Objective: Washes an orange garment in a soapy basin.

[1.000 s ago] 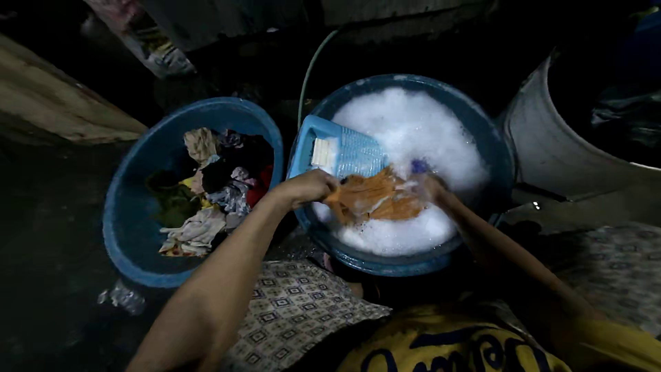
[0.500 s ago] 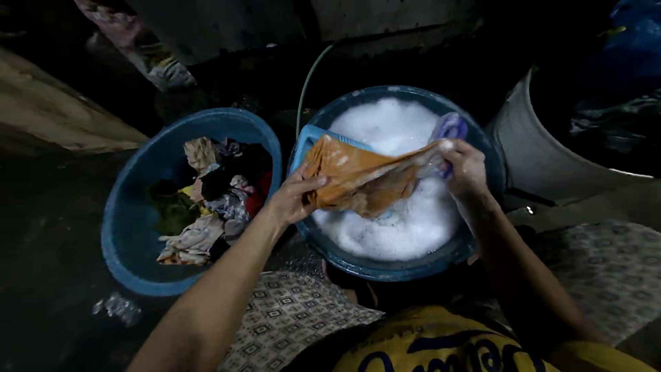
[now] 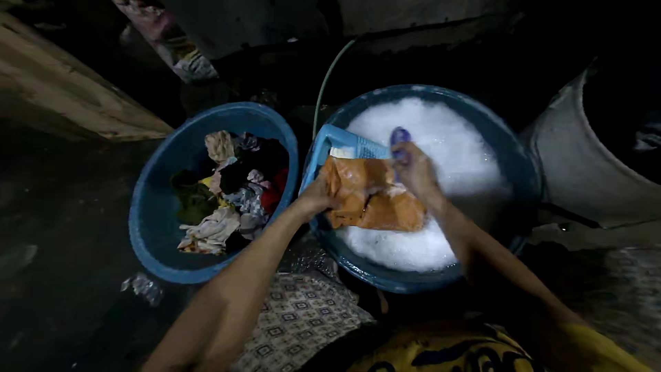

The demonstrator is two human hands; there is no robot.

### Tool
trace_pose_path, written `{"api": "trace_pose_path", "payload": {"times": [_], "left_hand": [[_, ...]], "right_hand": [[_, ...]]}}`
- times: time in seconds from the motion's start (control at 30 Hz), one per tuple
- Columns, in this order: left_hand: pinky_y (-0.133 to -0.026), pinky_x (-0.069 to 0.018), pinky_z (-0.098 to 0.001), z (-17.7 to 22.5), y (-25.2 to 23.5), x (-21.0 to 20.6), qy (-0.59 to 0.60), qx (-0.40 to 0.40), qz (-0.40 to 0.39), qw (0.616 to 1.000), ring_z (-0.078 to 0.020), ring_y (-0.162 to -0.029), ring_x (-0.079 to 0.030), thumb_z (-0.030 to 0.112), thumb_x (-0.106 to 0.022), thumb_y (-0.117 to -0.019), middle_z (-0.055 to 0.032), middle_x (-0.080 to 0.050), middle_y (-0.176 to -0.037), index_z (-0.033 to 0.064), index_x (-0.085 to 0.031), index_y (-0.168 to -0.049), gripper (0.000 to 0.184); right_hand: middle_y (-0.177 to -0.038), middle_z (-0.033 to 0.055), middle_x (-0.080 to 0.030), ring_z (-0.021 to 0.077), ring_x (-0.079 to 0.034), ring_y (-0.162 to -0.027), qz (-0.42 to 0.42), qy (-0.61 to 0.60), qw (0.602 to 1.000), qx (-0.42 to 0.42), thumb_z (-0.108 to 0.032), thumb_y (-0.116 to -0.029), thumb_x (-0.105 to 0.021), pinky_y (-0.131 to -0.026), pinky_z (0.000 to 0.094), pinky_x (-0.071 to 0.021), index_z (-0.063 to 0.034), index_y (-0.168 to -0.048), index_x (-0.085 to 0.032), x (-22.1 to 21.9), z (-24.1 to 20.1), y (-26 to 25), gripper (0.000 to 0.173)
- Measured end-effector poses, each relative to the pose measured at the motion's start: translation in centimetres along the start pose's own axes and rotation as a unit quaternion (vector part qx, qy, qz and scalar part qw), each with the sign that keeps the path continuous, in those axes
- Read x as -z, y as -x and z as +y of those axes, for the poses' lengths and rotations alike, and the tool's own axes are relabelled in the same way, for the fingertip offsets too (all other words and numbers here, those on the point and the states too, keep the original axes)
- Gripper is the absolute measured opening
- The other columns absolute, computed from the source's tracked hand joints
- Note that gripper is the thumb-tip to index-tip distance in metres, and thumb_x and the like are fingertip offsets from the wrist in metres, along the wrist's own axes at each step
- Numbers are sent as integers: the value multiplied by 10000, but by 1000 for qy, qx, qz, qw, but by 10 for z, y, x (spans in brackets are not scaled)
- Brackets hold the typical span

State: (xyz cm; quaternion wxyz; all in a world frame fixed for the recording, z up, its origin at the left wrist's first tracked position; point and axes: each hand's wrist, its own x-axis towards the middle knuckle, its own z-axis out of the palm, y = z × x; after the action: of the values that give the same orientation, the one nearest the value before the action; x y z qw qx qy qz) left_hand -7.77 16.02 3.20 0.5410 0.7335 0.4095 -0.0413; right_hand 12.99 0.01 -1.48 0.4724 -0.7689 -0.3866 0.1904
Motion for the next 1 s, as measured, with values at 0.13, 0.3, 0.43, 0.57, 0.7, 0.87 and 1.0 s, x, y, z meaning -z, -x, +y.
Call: {"api": "trace_pose_path", "payload": {"times": [0.13,0.3,0.43,0.57,0.7,0.87,1.0], "left_hand": [[-847,-568,-444,2,1,7,-39,22,-6,999,-268,-1067,-645,-192,-707,-694,-193,-616,-1265,83,-337,-1519,945],[-872,-559,-507,-1,17,14,-90,77,-4,993,-342,-1101,-638,-162,-779,-681,-245,-601,-1283,91,-313,-1551,1019],[-957,-534,-517,-4,19,10,-90,79,-14,993,-348,-1197,-606,-172,-789,-686,-249,-571,-1346,71,-304,-1553,1023],[-914,-534,-566,-3,13,6,-142,71,-16,987,-388,-1130,-623,-146,-796,-671,-274,-597,-1279,51,-316,-1542,1015],[-939,-540,-541,-6,24,17,-135,68,-6,989,-366,-1173,-616,-130,-814,-691,-249,-585,-1330,101,-326,-1558,1022],[-904,-563,-477,-13,21,9,-47,51,-15,997,-313,-1128,-637,-159,-776,-715,-235,-584,-1315,64,-314,-1539,971],[-837,-575,-419,10,16,-2,12,26,-29,999,-236,-1025,-651,-116,-695,-848,-173,-600,-1268,69,-318,-1521,793]], "right_hand": [[-1197,187,-665,322,-693,-987,-145,-28,987,64,-180,-972,-700,-855,527,-590,-75,-1256,-639,-80,-62,7,309],[-1079,192,-704,351,-701,-943,-156,80,984,11,-283,-978,-692,-847,581,-573,-72,-1213,-676,-62,34,-8,316],[-1113,287,-669,470,-668,-993,-118,121,975,-144,-202,-1026,-612,-841,664,-528,-18,-1227,-621,-11,69,-25,273],[-1031,191,-690,327,-697,-892,-174,26,984,0,-156,-981,-666,-802,539,-590,-22,-1148,-662,-53,-51,15,214],[-1139,173,-701,326,-691,-1027,-231,63,971,-18,-266,-1004,-643,-927,562,-552,-85,-1270,-661,-66,1,27,323],[-1143,300,-659,476,-659,-1022,-147,108,974,-138,-173,-1019,-626,-871,669,-519,4,-1275,-613,5,87,5,311],[-983,186,-709,326,-706,-891,-143,22,989,9,-219,-980,-675,-825,553,-581,-9,-1132,-680,-37,-28,45,259]]}}
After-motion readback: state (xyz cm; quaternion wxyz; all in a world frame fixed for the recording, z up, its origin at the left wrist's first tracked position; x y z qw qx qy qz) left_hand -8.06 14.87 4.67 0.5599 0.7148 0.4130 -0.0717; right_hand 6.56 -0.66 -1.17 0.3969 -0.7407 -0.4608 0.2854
